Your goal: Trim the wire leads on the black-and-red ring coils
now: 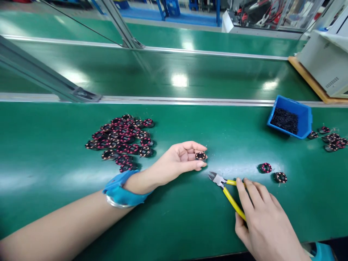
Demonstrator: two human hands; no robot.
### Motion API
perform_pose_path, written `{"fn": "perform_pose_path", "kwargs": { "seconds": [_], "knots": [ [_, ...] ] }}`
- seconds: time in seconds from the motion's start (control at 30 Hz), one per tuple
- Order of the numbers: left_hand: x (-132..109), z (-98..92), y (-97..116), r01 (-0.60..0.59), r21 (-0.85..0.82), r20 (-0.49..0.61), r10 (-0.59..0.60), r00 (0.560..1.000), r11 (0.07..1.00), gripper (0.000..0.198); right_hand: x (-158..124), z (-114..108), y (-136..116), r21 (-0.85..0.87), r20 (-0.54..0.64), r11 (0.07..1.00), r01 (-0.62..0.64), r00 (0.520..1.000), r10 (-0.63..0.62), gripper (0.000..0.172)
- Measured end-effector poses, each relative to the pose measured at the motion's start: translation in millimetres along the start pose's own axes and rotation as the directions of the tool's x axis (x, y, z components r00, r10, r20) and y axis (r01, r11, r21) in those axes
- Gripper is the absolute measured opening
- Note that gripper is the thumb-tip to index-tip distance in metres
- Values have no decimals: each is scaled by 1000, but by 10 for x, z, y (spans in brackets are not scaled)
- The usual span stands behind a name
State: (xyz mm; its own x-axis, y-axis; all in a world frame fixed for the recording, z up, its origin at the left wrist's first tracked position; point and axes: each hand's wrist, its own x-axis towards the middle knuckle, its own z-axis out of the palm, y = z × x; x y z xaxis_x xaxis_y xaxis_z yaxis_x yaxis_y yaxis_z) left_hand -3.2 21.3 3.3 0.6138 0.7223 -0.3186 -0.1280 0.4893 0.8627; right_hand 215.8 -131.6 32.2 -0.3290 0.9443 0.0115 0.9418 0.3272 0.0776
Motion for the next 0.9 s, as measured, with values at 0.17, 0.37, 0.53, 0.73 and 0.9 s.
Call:
{"fn": "perform_pose_path", "kwargs": {
  "seconds": [0.17,0.37,0.53,0.73,0.9],
  "knots": [
    [-5,-72,116,83,20,192,-85,978,996,44,249,-84,119,189,125,958,-217,973,195,37],
    [1,-117,126,106,8,283,-104,954,994,40,717,-212,467,790,512,419,-447,858,-52,22],
    [30,-149,44,92,-1,291,-88,953,996,39,780,-205,476,813,580,242,-530,776,-248,21],
    [35,-138,36,75,-10,282,-69,957,997,38,740,-199,433,819,550,345,-459,799,-244,15],
    [30,-126,40,86,-2,280,-82,957,996,39,726,-180,438,814,543,379,-440,808,-228,17]
  ]
}}
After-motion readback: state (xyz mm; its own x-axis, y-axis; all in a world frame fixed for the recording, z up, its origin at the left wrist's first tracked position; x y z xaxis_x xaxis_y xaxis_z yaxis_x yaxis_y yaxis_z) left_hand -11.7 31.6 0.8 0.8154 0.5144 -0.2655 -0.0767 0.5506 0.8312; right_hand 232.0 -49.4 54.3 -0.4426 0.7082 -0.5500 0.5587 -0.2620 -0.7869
